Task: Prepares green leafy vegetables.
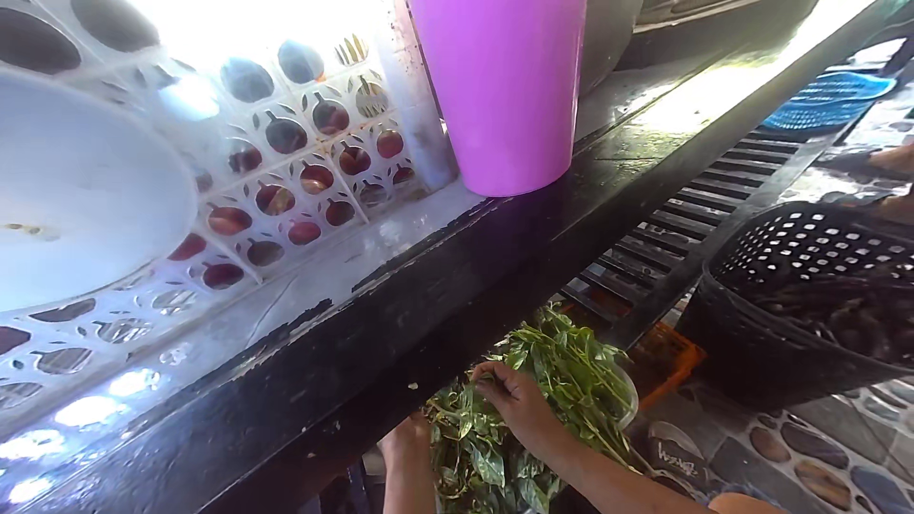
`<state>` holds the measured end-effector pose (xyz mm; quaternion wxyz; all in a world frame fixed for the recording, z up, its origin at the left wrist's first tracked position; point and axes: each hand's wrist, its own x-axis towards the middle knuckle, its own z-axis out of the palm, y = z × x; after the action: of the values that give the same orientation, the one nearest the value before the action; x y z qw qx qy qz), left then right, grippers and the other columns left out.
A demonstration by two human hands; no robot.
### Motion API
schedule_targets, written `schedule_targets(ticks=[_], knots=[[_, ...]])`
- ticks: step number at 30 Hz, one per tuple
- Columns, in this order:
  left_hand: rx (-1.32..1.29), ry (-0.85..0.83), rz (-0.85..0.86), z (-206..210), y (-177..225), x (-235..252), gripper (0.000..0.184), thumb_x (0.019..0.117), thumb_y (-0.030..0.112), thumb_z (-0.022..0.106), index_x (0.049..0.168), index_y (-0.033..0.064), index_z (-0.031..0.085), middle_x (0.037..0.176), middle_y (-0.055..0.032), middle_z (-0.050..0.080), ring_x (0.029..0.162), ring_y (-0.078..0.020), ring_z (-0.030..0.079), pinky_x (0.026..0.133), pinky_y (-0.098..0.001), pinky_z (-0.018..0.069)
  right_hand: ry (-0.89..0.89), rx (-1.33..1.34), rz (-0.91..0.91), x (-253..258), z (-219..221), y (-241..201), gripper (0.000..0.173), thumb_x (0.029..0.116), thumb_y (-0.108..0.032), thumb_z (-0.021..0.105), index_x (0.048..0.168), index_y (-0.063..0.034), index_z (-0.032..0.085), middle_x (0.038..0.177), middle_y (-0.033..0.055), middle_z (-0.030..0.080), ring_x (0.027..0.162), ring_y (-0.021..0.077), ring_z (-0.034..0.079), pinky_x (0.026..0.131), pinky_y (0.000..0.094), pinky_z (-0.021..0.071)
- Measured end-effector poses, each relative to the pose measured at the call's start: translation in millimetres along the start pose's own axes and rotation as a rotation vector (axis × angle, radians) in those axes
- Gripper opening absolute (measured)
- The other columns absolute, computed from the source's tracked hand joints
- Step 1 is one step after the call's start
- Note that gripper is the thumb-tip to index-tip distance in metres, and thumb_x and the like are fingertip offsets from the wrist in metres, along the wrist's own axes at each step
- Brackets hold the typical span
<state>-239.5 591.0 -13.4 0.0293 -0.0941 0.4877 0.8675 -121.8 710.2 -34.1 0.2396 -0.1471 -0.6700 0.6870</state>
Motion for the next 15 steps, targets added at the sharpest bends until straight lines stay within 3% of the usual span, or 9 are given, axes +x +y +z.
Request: schedule_targets(ticks=[4,7,8,9,11,13,15], knots=[[-0.014,0.015,0.134,-7.0,17.9,6.1,0.02,0.112,0.021,0.038,0.099,0.0164,0.052,0.074,0.0082,0.058,0.06,-0.0002,0.06,0.057,-0.0154,0.055,0.073,0.183,0.113,5.2,-15.3,-5.8,0.015,0.1011,-0.01,0.06,0.111,-0.0047,0.069,0.075,-0.0012,0.062,0.061,0.005,0.054,0.058,0.0209,0.0465],[-0.028,0.033,0.18,-14.4,25.2,10.7,0.02,0.1121,0.023,0.038,0.098,0.0175,0.052,0.073,0.0088,0.059,0.061,-0.0008,0.062,0.058,-0.0168,0.0563,0.073,0.089,0.135,8.6,-28.4,-6.7,0.014,0.1007,-0.012,0.062,0.109,-0.0052,0.07,0.077,-0.0008,0.064,0.061,0.0045,0.055,0.057,0.0199,0.0465],[-0.034,0.032,0.187,-15.6,25.8,12.2,0.021,0.1121,0.023,0.037,0.098,0.0175,0.052,0.072,0.0085,0.059,0.062,-0.0015,0.063,0.059,-0.0177,0.0567,0.015,-0.039,0.149,9.9,-33.3,-5.5,0.015,0.1008,-0.016,0.064,0.11,-0.0071,0.071,0.083,0.0005,0.067,0.067,0.0062,0.059,0.063,0.0224,0.0489],[-0.038,0.03,0.188,-16.3,24.9,13.7,0.02,0.112,0.023,0.038,0.099,0.0174,0.052,0.072,0.0081,0.06,0.062,-0.0019,0.063,0.059,-0.0182,0.0571,-0.073,-0.158,0.173,10.8,-37.7,-2.7,0.018,0.1011,-0.019,0.063,0.114,-0.0088,0.071,0.096,0.003,0.07,0.082,0.0097,0.065,0.076,0.0277,0.0535],[-0.039,0.016,0.17,-14.6,20.8,13.8,0.018,0.1119,0.022,0.039,0.101,0.0164,0.052,0.075,0.0079,0.06,0.063,-0.0013,0.063,0.06,-0.0176,0.0573,-0.251,-0.229,0.238,10.7,-40.3,6.1,0.031,0.1019,-0.025,0.061,0.129,-0.0098,0.066,0.124,0.009,0.067,0.111,0.0173,0.065,0.099,0.0376,0.0527],[-0.053,-0.023,0.115,-10.5,15.6,9.2,0.019,0.1124,0.023,0.036,0.102,0.0165,0.052,0.077,0.0083,0.06,0.065,-0.0007,0.063,0.061,-0.017,0.0574,-0.309,-0.093,0.361,5.5,-33.5,12.7,0.044,0.1015,-0.033,0.063,0.139,-0.0107,0.058,0.128,0.0086,0.066,0.114,0.0173,0.065,0.098,0.0377,0.053],[-0.071,-0.063,0.045,-6.8,7.9,5.8,0.023,0.1127,0.025,0.034,0.101,0.0174,0.052,0.077,0.0087,0.061,0.065,-0.0003,0.064,0.06,-0.0168,0.0575,-0.301,0.114,0.558,-0.4,-24.7,9.2,0.057,0.1018,-0.041,0.063,0.148,-0.012,0.047,0.131,0.0106,0.063,0.115,0.0231,0.064,0.093,0.0444,0.0532]])
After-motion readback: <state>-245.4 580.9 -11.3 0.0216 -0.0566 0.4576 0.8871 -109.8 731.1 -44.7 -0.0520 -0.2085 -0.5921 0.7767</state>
